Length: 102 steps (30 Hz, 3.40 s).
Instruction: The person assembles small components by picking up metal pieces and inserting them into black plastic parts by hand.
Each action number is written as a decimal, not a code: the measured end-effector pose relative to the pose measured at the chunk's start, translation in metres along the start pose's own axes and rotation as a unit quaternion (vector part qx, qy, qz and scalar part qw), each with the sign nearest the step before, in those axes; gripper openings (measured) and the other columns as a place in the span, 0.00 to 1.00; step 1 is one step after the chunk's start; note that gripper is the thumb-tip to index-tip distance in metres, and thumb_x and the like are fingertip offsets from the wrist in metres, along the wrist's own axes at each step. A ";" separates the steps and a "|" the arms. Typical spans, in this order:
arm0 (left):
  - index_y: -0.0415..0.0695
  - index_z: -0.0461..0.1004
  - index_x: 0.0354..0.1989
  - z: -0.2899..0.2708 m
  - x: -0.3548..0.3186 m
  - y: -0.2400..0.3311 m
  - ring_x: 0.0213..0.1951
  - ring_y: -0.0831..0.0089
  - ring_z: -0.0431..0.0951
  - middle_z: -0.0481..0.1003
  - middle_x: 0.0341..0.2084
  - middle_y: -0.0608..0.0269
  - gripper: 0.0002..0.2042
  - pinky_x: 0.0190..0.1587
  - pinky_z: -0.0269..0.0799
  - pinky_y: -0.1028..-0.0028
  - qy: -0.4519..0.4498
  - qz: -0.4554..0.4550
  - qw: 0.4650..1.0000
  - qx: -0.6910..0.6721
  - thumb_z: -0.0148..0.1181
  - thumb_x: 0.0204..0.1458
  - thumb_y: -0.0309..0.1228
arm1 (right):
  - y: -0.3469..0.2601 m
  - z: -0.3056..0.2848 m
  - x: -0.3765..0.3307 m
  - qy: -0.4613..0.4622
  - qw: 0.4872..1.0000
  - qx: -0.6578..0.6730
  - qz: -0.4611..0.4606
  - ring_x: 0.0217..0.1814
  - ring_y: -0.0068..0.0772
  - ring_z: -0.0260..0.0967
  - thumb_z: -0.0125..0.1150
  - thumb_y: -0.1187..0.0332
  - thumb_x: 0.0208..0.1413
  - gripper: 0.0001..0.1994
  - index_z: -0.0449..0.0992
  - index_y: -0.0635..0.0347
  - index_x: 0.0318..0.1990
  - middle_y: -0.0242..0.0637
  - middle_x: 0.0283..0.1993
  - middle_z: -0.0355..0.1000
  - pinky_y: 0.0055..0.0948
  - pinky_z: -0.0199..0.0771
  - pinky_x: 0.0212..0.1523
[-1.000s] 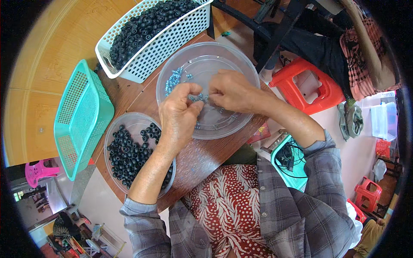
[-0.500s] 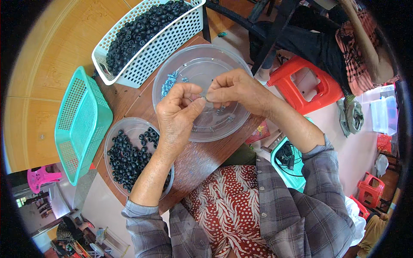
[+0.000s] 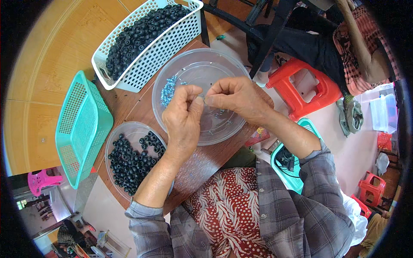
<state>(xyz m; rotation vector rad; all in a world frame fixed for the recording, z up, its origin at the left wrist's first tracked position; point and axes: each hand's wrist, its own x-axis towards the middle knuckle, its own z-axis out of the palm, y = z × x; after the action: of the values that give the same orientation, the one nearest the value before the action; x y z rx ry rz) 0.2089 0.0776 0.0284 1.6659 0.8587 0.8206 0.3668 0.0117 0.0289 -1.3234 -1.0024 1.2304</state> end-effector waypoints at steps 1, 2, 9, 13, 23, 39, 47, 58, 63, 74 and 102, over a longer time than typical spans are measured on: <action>0.38 0.71 0.39 0.000 0.000 0.000 0.27 0.81 0.70 0.71 0.25 0.68 0.06 0.31 0.67 0.81 -0.010 0.030 0.999 0.030 0.55 0.52 0.21 | 0.000 -0.001 0.000 -0.001 1.000 0.008 0.004 0.30 0.12 0.65 0.63 0.70 0.52 0.07 0.77 0.63 0.34 0.26 0.30 0.73 0.14 0.65 0.32; 0.38 0.71 0.39 0.000 0.000 0.000 0.27 0.81 0.70 0.71 0.25 0.68 0.06 0.31 0.68 0.80 -0.019 0.060 0.996 0.061 0.55 0.53 0.22 | 0.002 -0.001 0.000 0.000 1.000 0.008 0.004 0.30 0.12 0.65 0.63 0.70 0.52 0.07 0.77 0.63 0.34 0.26 0.30 0.73 0.14 0.65 0.32; 0.38 0.71 0.40 -0.003 0.004 0.005 0.27 0.80 0.69 0.72 0.26 0.66 0.06 0.32 0.68 0.79 -0.070 -0.069 0.995 -0.023 0.54 0.54 0.23 | 0.002 -0.004 -0.002 0.000 0.999 0.044 -0.001 0.30 0.13 0.66 0.63 0.69 0.51 0.07 0.77 0.63 0.34 0.27 0.29 0.73 0.14 0.64 0.32; 0.38 0.70 0.41 0.002 0.003 -0.002 0.28 0.79 0.70 0.72 0.27 0.64 0.06 0.32 0.68 0.79 -0.039 0.040 0.998 0.020 0.54 0.55 0.23 | 0.009 -0.008 0.000 -0.023 0.992 0.116 0.045 0.30 0.15 0.67 0.64 0.70 0.50 0.06 0.77 0.63 0.34 0.28 0.29 0.73 0.16 0.65 0.33; 0.39 0.70 0.39 0.000 0.004 0.008 0.23 0.84 0.65 0.70 0.25 0.70 0.06 0.25 0.62 0.83 -0.060 -0.068 0.991 -0.100 0.52 0.54 0.21 | 0.005 0.001 -0.006 0.017 0.999 -0.012 -0.042 0.32 0.12 0.66 0.63 0.71 0.52 0.06 0.77 0.65 0.34 0.27 0.31 0.74 0.14 0.67 0.32; 0.37 0.69 0.41 0.006 0.000 -0.001 0.28 0.75 0.74 0.73 0.26 0.60 0.10 0.32 0.71 0.75 0.038 0.241 0.956 0.161 0.58 0.49 0.17 | 0.009 0.002 -0.004 -0.011 0.999 0.025 -0.018 0.29 0.13 0.64 0.57 0.65 0.56 0.10 0.75 0.64 0.30 0.28 0.27 0.71 0.17 0.64 0.30; 0.38 0.70 0.40 0.003 0.000 -0.001 0.26 0.79 0.72 0.72 0.26 0.66 0.10 0.29 0.68 0.80 -0.003 0.085 0.996 -0.017 0.57 0.49 0.16 | 0.008 0.003 -0.008 0.002 0.999 -0.025 -0.046 0.31 0.14 0.64 0.59 0.70 0.55 0.06 0.75 0.65 0.33 0.27 0.30 0.71 0.17 0.65 0.32; 0.39 0.71 0.37 0.000 0.008 0.007 0.18 0.82 0.67 0.72 0.22 0.65 0.07 0.15 0.54 0.85 -0.051 -0.198 0.948 -0.245 0.58 0.51 0.23 | 0.014 0.002 -0.009 0.063 0.940 -0.214 -0.257 0.33 0.37 0.65 0.58 0.75 0.49 0.03 0.72 0.64 0.27 0.39 0.25 0.68 0.33 0.65 0.35; 0.38 0.71 0.38 0.001 0.006 0.011 0.20 0.83 0.68 0.72 0.23 0.64 0.07 0.17 0.58 0.86 -0.064 -0.198 0.950 -0.234 0.57 0.52 0.24 | 0.015 0.002 -0.011 0.062 0.975 -0.139 -0.163 0.31 0.17 0.63 0.60 0.72 0.53 0.04 0.74 0.64 0.32 0.27 0.28 0.69 0.20 0.63 0.31; 0.38 0.69 0.40 0.008 -0.002 0.001 0.27 0.84 0.67 0.70 0.27 0.69 0.08 0.31 0.66 0.83 -0.009 0.049 0.998 0.023 0.55 0.52 0.18 | 0.013 0.006 -0.011 0.050 0.987 -0.102 -0.115 0.32 0.13 0.64 0.61 0.72 0.51 0.05 0.75 0.65 0.33 0.27 0.30 0.70 0.18 0.66 0.33; 0.39 0.66 0.42 0.010 0.002 0.002 0.27 0.80 0.70 0.72 0.29 0.64 0.05 0.27 0.67 0.80 -0.009 -0.062 0.997 -0.053 0.49 0.57 0.21 | 0.012 0.006 -0.008 0.038 0.998 -0.014 -0.044 0.32 0.14 0.67 0.59 0.75 0.51 0.07 0.74 0.66 0.37 0.28 0.30 0.71 0.16 0.68 0.33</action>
<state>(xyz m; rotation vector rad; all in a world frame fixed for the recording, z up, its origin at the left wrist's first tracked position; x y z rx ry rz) 0.2183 0.0745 0.0280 1.5102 0.8818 0.7523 0.3590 0.0029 0.0180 -1.3237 -1.0159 1.0945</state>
